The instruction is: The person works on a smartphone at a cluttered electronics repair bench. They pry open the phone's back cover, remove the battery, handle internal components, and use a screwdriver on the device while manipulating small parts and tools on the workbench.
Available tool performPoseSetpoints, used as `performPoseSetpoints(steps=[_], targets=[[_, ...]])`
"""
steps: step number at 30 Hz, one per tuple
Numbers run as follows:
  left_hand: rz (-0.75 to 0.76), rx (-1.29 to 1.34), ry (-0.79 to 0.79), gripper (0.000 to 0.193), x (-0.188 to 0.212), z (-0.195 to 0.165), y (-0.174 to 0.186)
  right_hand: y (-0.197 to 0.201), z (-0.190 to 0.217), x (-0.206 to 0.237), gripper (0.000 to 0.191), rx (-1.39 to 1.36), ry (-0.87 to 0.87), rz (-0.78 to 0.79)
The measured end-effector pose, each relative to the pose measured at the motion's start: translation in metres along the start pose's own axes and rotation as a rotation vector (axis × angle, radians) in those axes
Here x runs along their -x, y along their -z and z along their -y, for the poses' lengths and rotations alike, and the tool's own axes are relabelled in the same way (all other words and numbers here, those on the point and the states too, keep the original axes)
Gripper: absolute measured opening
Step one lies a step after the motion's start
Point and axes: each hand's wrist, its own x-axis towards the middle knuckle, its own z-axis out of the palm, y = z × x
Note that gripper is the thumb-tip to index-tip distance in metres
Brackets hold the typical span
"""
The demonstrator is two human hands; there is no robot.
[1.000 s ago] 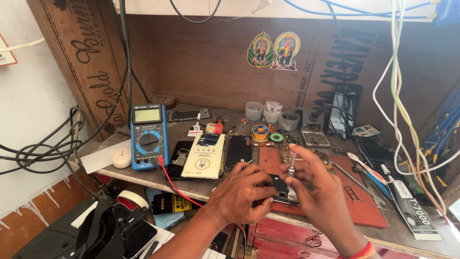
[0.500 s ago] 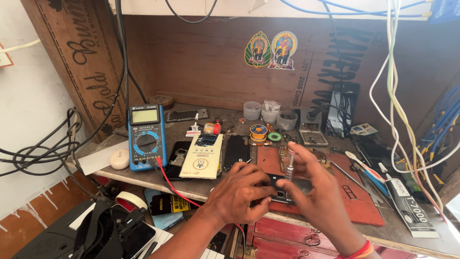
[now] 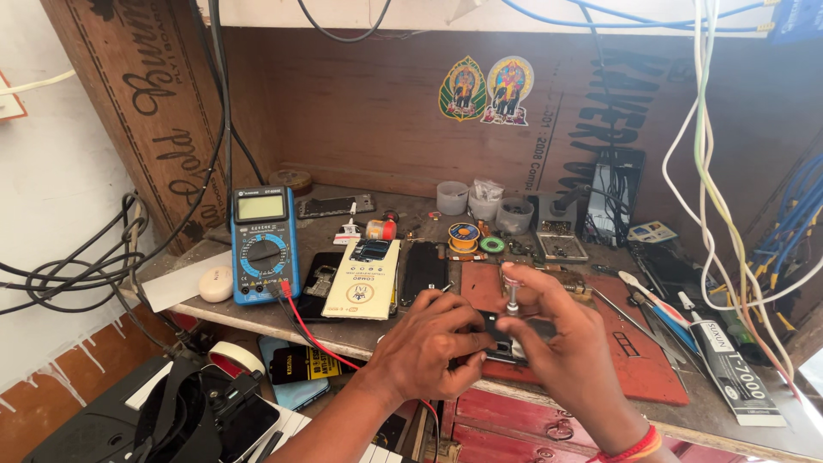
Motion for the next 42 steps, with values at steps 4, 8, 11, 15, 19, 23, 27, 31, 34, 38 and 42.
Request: performPoseSetpoints(steps=[4, 8, 11, 15, 19, 23, 27, 31, 34, 38, 42], targets=[[0.022, -0.015, 0.008, 0.016, 0.0, 0.0, 0.0, 0.001, -0.001, -0.002, 0.071, 0.039, 0.058, 0.029], [-0.011, 0.019, -0.004, 0.018, 0.0, 0.0, -0.001, 0.006, 0.001, -0.003, 0.063, -0.129, 0.005, 0.083], [0.018, 0.0, 0.015, 0.017, 0.0, 0.001, -0.001, 0.004, 0.003, -0.005, 0.068, 0.068, -0.144, 0.042], [0.018, 0.003, 0.017, 0.019, 0.0, 0.001, -0.001, 0.006, 0.001, -0.003, 0.065, -0.074, 0.106, 0.043], [0.011, 0.007, 0.01, 0.017, 0.001, 0.0, -0.002, 0.004, -0.005, -0.002, 0.062, -0.096, 0.003, 0.04], [0.023, -0.008, 0.018, 0.017, 0.0, 0.0, 0.0, 0.003, -0.007, -0.003, 0.07, 0.083, -0.047, 0.0], [0.013, 0.006, 0.013, 0.018, 0.0, -0.001, 0.0, 0.008, -0.004, -0.002, 0.058, -0.115, 0.124, 0.079], [0.008, 0.016, 0.02, 0.017, 0.0, 0.0, -0.001, 0.003, 0.0, -0.006, 0.06, -0.053, -0.053, 0.036], [0.0, 0.005, 0.002, 0.017, 0.0, 0.0, -0.001, 0.002, 0.002, -0.01, 0.066, 0.001, -0.107, 0.024], [0.003, 0.011, 0.013, 0.016, 0.001, 0.0, -0.002, 0.009, 0.005, -0.012, 0.06, -0.179, -0.082, 0.071], [0.001, 0.006, 0.014, 0.016, 0.001, -0.001, -0.001, 0.006, 0.007, -0.011, 0.067, -0.034, -0.119, -0.017]])
